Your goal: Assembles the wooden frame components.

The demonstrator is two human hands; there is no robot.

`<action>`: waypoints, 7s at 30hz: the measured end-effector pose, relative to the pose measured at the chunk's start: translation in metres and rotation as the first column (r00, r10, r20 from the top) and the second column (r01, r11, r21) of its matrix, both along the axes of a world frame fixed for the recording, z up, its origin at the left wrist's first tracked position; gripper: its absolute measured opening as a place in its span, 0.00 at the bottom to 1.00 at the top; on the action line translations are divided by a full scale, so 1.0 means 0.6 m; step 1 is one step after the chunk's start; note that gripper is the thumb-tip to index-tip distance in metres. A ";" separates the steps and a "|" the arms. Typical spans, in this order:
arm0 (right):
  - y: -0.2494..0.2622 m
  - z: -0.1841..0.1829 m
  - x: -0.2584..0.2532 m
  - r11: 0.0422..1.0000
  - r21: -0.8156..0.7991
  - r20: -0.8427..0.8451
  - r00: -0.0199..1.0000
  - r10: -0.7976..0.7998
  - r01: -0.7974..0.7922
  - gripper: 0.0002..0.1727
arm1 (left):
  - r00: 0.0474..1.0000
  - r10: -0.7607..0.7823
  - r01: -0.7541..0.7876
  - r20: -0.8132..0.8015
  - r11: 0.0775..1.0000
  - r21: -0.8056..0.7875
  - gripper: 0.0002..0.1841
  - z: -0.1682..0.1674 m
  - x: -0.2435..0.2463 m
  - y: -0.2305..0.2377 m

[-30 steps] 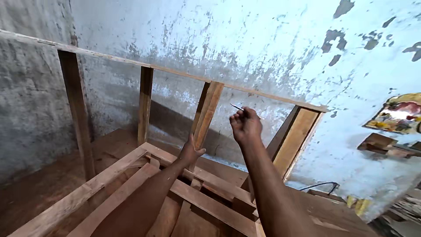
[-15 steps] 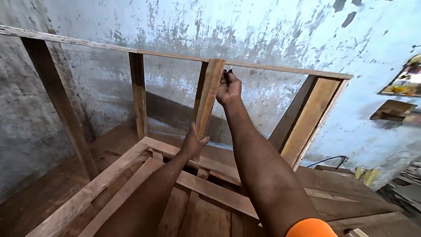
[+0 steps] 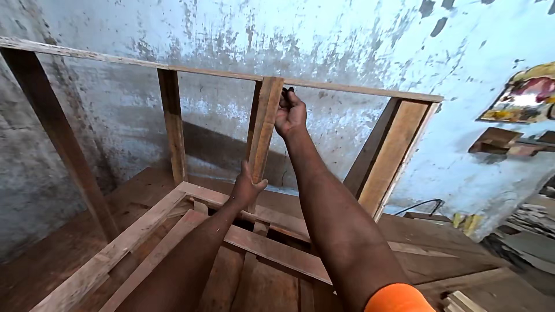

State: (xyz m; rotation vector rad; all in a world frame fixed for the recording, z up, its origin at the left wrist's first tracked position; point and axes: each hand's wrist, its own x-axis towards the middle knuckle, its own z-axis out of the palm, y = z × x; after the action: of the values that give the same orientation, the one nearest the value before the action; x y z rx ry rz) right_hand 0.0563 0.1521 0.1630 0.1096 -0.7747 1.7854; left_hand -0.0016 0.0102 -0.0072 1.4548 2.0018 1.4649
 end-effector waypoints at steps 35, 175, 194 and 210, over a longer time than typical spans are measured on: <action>-0.512 -0.058 -0.151 0.681 0.700 0.542 0.780 -0.313 -0.213 0.17 | 0.911 -0.325 0.318 0.256 0.946 0.067 0.23 0.099 -0.271 -0.525; -0.619 -0.050 -0.287 0.461 0.855 0.518 0.364 -0.774 -0.238 0.41 | 0.991 0.024 -0.049 -0.130 0.980 -0.191 0.21 -0.002 -0.286 -0.594; -0.622 -0.053 -0.281 0.464 0.856 0.518 0.369 -0.772 -0.228 0.42 | 0.997 0.055 -0.064 -0.045 0.974 -0.218 0.20 -0.002 -0.285 -0.592; -0.627 -0.051 -0.284 0.471 0.853 0.520 0.316 -0.793 -0.224 0.39 | 0.966 0.202 -0.226 -0.160 0.962 -0.151 0.25 -0.059 -0.302 -0.546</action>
State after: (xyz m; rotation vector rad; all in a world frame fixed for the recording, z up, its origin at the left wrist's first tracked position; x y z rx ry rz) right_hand -0.1142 -0.2239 0.1326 -0.4950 -2.3168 0.6615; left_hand -0.1826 -0.3174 -0.0424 1.3423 2.3720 1.2618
